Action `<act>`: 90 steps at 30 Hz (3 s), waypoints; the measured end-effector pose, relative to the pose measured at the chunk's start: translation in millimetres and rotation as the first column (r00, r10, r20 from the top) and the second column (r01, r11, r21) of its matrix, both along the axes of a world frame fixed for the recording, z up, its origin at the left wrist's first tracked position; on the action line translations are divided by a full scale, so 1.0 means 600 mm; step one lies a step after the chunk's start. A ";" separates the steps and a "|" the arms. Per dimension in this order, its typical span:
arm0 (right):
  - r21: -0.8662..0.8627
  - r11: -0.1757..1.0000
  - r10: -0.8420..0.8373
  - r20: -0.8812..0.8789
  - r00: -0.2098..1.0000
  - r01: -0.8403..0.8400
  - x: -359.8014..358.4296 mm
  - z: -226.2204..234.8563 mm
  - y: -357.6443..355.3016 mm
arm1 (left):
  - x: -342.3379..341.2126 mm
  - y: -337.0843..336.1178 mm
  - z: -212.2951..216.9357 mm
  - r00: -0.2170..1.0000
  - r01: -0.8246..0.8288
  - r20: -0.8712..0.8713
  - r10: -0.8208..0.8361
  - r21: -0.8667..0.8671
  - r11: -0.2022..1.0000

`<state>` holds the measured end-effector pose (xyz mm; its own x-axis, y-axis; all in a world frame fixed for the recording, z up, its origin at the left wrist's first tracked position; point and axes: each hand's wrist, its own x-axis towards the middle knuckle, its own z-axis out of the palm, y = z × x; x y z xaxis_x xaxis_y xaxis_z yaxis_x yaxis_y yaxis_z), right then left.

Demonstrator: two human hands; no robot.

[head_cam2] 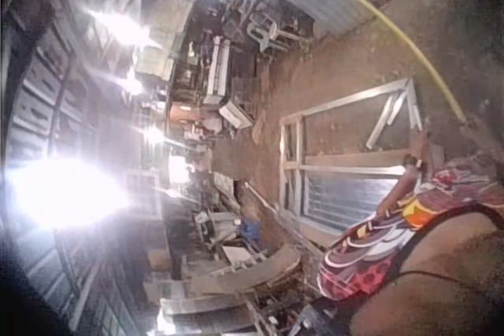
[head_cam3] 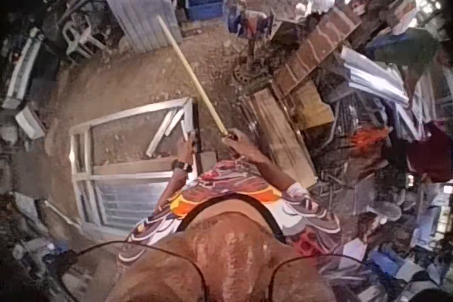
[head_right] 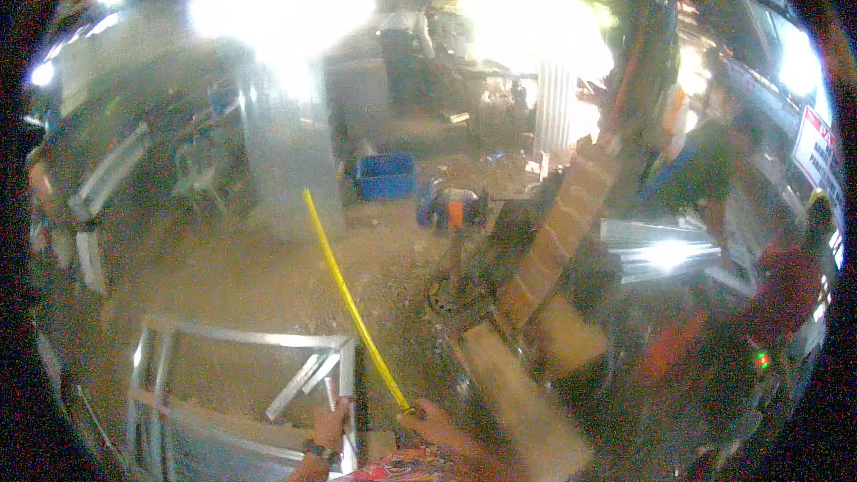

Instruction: The person measures and marks a large metal sheet using a tape measure, ruler, and marker. They then move to measure a metal frame on the floor, marking it with a marker. The person works in a workshop environment with other workers visible in the background.

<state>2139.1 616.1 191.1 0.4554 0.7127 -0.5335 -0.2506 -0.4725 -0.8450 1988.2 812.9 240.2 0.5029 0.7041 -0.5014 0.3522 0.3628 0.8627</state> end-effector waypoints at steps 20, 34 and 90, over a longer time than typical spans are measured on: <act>0.171 0.981 0.003 0.474 0.880 -0.096 0.617 0.152 0.717 | 0.650 0.617 0.064 0.872 0.053 0.439 0.216 -0.524 0.850; 0.492 0.843 -0.075 -0.289 0.955 0.215 1.017 0.171 0.992 | 1.083 0.900 0.109 0.750 0.636 0.585 -0.308 -0.512 0.577; -0.043 0.499 -0.562 0.744 0.361 0.865 2.973 -0.198 0.581 | 3.502 0.657 -0.182 -0.595 0.748 0.081 -0.800 -0.308 -0.588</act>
<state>3923.1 964.6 72.5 0.9665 -0.2522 -0.0479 -0.2064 -0.6524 -0.7292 4089.3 1206.9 130.8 0.0803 -0.7546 -0.6512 0.3156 -0.6005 0.7347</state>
